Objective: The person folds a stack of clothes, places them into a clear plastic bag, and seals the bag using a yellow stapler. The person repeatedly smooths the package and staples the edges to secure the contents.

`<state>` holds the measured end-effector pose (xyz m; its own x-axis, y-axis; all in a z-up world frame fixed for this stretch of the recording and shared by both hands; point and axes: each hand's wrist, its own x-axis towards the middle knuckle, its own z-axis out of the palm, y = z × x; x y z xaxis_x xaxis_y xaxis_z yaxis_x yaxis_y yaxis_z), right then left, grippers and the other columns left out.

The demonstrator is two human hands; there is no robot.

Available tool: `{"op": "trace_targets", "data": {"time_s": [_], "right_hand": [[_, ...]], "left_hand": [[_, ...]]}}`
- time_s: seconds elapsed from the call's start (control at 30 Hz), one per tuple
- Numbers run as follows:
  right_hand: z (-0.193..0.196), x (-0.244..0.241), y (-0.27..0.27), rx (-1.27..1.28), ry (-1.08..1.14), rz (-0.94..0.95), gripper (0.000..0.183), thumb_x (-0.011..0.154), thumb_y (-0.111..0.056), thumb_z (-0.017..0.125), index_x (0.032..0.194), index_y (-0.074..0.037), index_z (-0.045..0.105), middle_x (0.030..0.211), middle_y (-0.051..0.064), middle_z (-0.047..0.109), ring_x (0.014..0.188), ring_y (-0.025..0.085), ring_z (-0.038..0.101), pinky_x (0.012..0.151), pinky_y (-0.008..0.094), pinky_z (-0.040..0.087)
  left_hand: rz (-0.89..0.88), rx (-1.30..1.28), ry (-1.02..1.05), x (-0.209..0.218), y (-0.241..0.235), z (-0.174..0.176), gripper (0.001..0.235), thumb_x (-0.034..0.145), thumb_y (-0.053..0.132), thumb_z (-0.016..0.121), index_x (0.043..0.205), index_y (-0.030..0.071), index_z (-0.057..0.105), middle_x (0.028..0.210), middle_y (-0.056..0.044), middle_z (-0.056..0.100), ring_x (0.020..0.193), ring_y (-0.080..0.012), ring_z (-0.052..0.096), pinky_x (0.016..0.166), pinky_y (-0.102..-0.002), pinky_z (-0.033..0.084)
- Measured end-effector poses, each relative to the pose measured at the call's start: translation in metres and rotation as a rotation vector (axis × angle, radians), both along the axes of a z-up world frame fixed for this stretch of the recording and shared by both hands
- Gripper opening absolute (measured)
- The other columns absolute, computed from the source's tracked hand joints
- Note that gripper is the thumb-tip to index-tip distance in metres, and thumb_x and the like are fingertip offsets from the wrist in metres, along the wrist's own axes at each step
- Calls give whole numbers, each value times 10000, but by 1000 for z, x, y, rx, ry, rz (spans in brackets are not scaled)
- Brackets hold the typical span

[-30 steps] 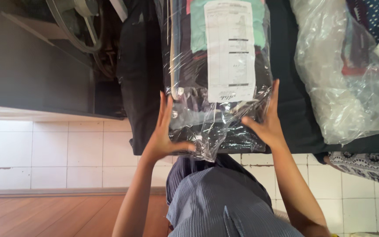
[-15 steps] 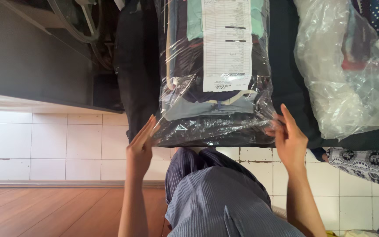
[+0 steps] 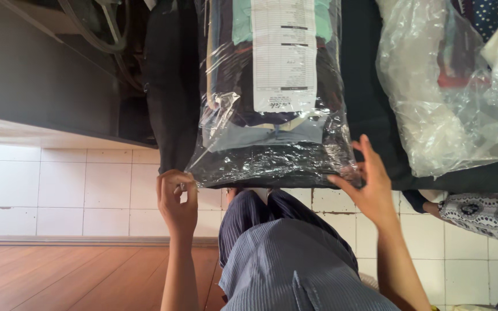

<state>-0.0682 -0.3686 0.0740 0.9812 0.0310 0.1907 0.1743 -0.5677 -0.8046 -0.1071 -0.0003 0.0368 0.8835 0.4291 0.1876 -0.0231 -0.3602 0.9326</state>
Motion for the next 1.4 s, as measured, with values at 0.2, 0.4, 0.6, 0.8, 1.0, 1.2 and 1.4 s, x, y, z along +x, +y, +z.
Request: {"op": "trace_targets", "data": {"time_s": [0.2, 0.4, 0.6, 0.8, 1.0, 1.2, 1.4], "right_hand": [[-12, 6, -4, 1, 93, -38, 540, 946, -14, 724, 1463, -64, 575, 1200, 108, 694, 751, 113, 687, 632, 268, 575], [-18, 2, -32, -141, 10, 99, 615, 886, -34, 762, 1464, -92, 558, 1146, 121, 699, 802, 145, 700, 701, 275, 580], [-28, -6, -34, -74, 79, 84, 548, 950, -28, 694, 1475, -86, 547, 1123, 118, 711, 802, 134, 730, 699, 273, 588], [-31, -12, -32, 86, 74, -35, 395, 1018, 0, 621, 1412, -15, 601, 1079, 111, 725, 838, 143, 730, 743, 261, 601], [-35, -22, -31, -29, -46, -49, 293, 1055, 17, 588, 1341, 22, 649, 1051, 130, 717, 871, 156, 739, 756, 259, 594], [-41, -31, -24, 24, -41, -123, 267, 1087, 23, 580, 1343, 17, 655, 1060, 138, 713, 902, 170, 750, 772, 269, 586], [-26, -41, -26, -148, -123, -75, 675, 958, -99, 706, 1571, -64, 426, 1491, 171, 534, 1363, 291, 522, 1099, 402, 466]], "left_hand": [[94, 146, -10, -4, 3, -13, 145, 949, -66, 678, 915, 9, 560, 1076, -101, 549, 868, -140, 578, 625, -277, 523], [63, 305, -46, -8, 8, -27, 162, 1042, 12, 679, 1017, 19, 519, 1043, -99, 569, 867, -170, 565, 712, -284, 526], [-83, 91, -18, -2, 6, -26, 438, 1007, 101, 650, 1370, -29, 441, 1047, -111, 687, 889, -136, 674, 708, -269, 528], [-150, 101, 255, 8, 27, -22, 411, 1027, 71, 574, 1422, 111, 681, 804, -98, 717, 705, -158, 641, 659, -282, 538], [-279, -10, 193, 5, 46, -26, 341, 968, 76, 695, 1309, 82, 701, 897, -77, 760, 767, -108, 735, 687, -243, 599], [-354, -6, 148, -3, 53, -18, 373, 973, 49, 664, 1345, 70, 674, 981, -86, 765, 896, -128, 767, 776, -246, 606], [-296, 231, 52, -18, 64, 12, 762, 801, 203, 833, 1481, 70, 516, 1388, -187, 598, 1281, -283, 572, 1061, -404, 478]]}}
